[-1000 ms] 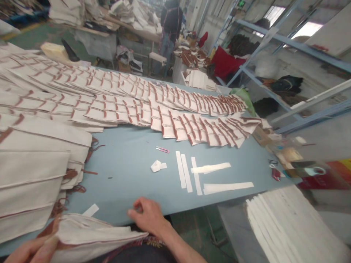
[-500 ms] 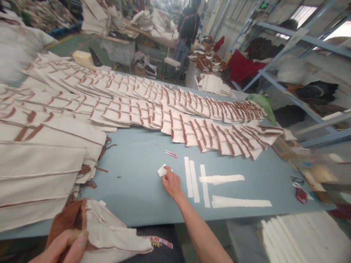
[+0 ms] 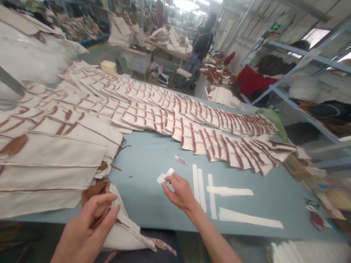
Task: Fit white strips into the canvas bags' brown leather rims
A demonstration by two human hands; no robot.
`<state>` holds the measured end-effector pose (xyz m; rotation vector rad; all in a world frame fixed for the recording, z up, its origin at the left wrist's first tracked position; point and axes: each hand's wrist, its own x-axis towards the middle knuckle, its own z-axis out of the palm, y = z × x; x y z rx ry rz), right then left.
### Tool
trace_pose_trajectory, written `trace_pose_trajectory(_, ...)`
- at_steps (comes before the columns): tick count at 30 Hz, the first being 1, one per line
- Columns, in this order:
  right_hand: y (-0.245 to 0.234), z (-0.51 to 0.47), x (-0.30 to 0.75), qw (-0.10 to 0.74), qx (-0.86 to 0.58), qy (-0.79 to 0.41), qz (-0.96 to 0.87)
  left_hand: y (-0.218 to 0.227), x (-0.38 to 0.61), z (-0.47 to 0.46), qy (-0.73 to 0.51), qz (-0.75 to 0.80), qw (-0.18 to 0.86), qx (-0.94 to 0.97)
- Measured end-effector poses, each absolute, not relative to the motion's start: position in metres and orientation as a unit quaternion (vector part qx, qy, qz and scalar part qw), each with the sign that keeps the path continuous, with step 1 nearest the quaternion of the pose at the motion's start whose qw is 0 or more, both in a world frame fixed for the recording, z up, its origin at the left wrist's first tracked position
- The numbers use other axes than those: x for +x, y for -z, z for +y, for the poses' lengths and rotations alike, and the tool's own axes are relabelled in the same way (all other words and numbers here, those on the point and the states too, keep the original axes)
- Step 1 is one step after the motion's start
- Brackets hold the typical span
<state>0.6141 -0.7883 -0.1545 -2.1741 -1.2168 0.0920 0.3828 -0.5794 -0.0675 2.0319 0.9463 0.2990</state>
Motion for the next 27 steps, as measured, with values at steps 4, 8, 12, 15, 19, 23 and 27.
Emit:
trace_pose_trajectory(4, 0.081, -0.779, 0.589, 0.363, -0.758, 0.031, -0.541, 0.053, 0.408, -0.581, -0.046, 0.365, 0.590, 0.719)
trace_pose_trajectory(8, 0.036, -0.765, 0.568, 0.414, -0.696, 0.101, -0.578, 0.044, 0.422, -0.582, -0.008, 0.307, 0.727, 0.614)
trace_pose_trajectory(12, 0.023, -0.756, 0.557, 0.440, -0.693, 0.099, -0.563, 0.029, 0.423, -0.591, 0.002, 0.291, 0.779, 0.555)
trace_pose_trajectory(15, 0.020, -0.755, 0.551, 0.498, -0.687, 0.069, -0.524, 0.020, 0.417, -0.596, 0.006, 0.288, 0.751, 0.595)
trace_pose_trajectory(19, 0.011, -0.756, 0.542, 0.593, -0.673, -0.003, -0.442, 0.016, 0.401, -0.602, 0.039, 0.244, 0.722, 0.646)
trace_pose_trajectory(23, 0.003, -0.754, 0.536, 0.627, -0.662, -0.046, -0.409, 0.011, 0.393, -0.606, 0.023, 0.231, 0.714, 0.661)
trace_pose_trajectory(27, 0.003, -0.754, 0.532, 0.634, -0.652, -0.067, -0.411, 0.006, 0.398, -0.612, -0.003, 0.278, 0.677, 0.681)
